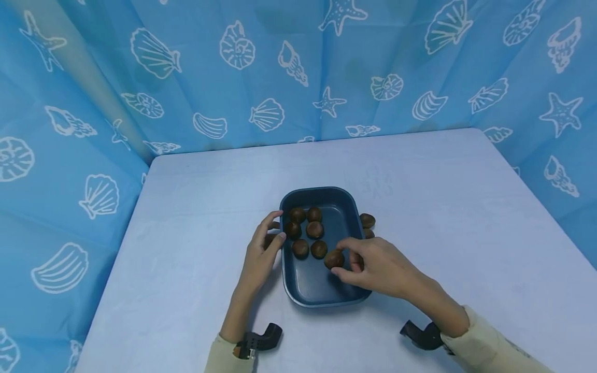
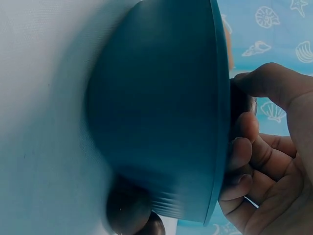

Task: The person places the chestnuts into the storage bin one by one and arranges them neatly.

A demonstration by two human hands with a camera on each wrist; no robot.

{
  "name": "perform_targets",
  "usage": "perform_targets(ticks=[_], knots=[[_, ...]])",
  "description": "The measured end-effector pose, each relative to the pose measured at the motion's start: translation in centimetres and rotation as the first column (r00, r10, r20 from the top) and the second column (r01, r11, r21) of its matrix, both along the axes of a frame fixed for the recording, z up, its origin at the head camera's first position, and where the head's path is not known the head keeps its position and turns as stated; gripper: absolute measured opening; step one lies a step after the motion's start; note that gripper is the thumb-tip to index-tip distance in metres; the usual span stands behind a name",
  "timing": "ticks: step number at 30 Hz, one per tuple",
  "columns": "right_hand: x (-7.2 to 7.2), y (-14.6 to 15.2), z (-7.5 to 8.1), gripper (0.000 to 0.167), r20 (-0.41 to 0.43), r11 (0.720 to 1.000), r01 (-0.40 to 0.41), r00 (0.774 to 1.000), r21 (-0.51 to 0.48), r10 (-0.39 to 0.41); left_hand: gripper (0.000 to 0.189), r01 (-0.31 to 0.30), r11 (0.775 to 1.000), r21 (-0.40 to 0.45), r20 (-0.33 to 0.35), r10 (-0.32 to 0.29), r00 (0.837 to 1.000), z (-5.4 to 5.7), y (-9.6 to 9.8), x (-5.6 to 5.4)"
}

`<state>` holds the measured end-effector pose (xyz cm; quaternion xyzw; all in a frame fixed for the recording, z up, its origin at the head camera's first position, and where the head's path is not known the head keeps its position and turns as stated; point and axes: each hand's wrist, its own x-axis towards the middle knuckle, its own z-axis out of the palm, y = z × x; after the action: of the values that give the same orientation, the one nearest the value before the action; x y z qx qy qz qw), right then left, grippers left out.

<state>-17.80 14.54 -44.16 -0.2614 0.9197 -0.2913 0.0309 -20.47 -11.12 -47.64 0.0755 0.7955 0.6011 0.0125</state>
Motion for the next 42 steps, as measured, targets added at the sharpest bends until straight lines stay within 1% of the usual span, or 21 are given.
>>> perform_targets(ticks=[6, 10, 13, 17, 20, 26, 32, 35, 42], knots=[[-0.2, -0.6, -0.3, 0.035, -0.010, 1.000, -0.007, 1.000, 0.008, 0.007, 0.047, 0.005, 1.000, -0.001, -0.015, -0.005, 1.000, 0.0, -0.1, -0.1], [-0.4, -1.2, -0.6, 0.037, -0.007, 1.000, -0.022, 1.000, 0.013, 0.022, 0.047, 0.008, 1.000, -0.004, -0.014, -0.008, 1.000, -0.2, -0.2, -0.2], [-0.6, -1.7, -0.9, 0.038, 0.002, 0.999, -0.030, 1.000, 0.018, 0.030, 0.048, 0.008, 1.000, 0.001, -0.006, -0.008, 1.000, -1.6, -0.3, -0.8], [-0.7, -2.4, -1.3, 0.034, 0.003, 0.999, -0.037, 0.999, 0.031, 0.037, 0.047, 0.001, 1.000, 0.001, -0.008, -0.001, 1.000, -3.7, -0.5, -1.5], [-0.9, -2.8, -1.4, 0.031, -0.004, 0.998, -0.051, 0.999, 0.036, 0.051, 0.046, -0.004, 1.000, -0.003, -0.018, 0.004, 1.000, -4.2, -0.6, -1.6], [-1.2, -3.8, -1.7, 0.026, -0.020, 0.995, -0.078, 0.997, 0.059, 0.079, 0.045, -0.008, 1.000, -0.010, -0.032, 0.007, 0.999, -4.5, -0.7, -1.6], [-1.5, -4.9, -2.3, 0.029, -0.013, 0.989, -0.084, 0.996, 0.123, 0.086, 0.046, -0.005, 1.000, -0.021, -0.034, 0.005, 0.999, -4.5, -0.7, -1.6], [-1.7, -5.4, -2.7, 0.028, -0.008, 0.985, -0.083, 0.996, 0.151, 0.086, 0.046, -0.005, 1.000, -0.024, -0.037, 0.004, 0.999, -4.5, -0.7, -1.6], [-1.8, -6.0, -3.5, 0.027, -0.029, 0.979, -0.087, 0.995, 0.182, 0.094, 0.046, -0.002, 0.999, -0.032, -0.037, 0.001, 0.999, -4.4, -0.7, -1.7]])
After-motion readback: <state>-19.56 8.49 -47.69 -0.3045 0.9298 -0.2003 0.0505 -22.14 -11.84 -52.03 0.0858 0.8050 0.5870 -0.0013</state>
